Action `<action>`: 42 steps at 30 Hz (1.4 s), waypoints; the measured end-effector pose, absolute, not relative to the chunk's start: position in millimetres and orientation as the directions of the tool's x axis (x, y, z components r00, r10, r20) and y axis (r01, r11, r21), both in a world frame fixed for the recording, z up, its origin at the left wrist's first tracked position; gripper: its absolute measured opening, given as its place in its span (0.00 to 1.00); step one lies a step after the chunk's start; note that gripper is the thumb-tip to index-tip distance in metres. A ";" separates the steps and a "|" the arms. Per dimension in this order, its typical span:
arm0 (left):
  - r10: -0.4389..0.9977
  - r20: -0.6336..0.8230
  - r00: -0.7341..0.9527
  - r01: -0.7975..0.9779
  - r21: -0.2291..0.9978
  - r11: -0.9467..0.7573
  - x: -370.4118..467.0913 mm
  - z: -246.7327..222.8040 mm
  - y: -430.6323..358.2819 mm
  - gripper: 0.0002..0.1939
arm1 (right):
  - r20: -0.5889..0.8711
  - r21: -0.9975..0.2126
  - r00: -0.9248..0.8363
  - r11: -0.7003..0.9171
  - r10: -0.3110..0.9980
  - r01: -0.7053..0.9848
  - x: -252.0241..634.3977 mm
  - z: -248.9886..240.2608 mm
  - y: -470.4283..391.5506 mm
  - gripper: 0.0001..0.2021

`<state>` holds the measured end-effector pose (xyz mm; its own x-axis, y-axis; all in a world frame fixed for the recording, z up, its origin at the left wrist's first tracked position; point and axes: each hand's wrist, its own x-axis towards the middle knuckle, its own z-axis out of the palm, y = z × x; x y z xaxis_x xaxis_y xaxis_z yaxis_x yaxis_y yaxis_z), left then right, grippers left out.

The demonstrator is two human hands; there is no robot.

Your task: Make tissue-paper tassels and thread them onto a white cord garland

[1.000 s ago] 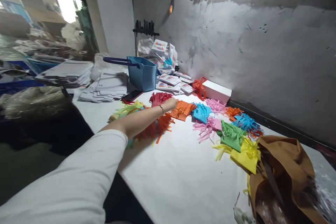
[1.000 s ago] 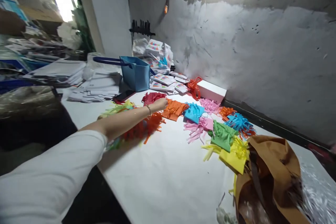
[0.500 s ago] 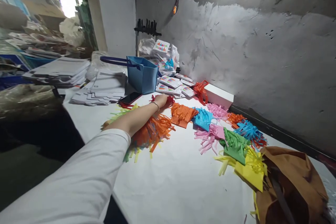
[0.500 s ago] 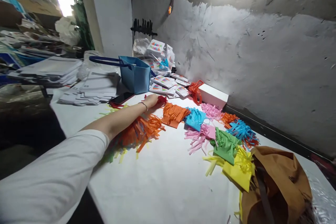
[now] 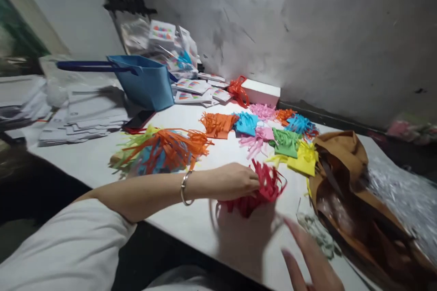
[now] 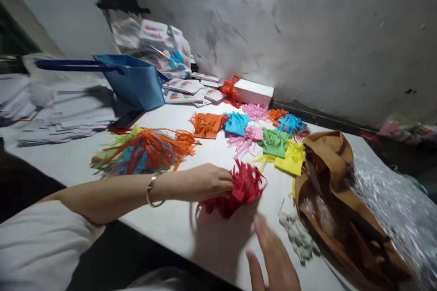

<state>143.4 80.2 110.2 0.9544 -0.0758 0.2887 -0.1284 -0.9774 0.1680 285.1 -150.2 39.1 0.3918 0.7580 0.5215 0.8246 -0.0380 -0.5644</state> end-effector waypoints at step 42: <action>0.369 0.586 0.722 -0.217 0.697 -0.683 116.0 -7.8 0.3 0.10 | 0.430 -0.701 0.312 0.095 0.847 0.707 253.5 25.9 -155.4 0.17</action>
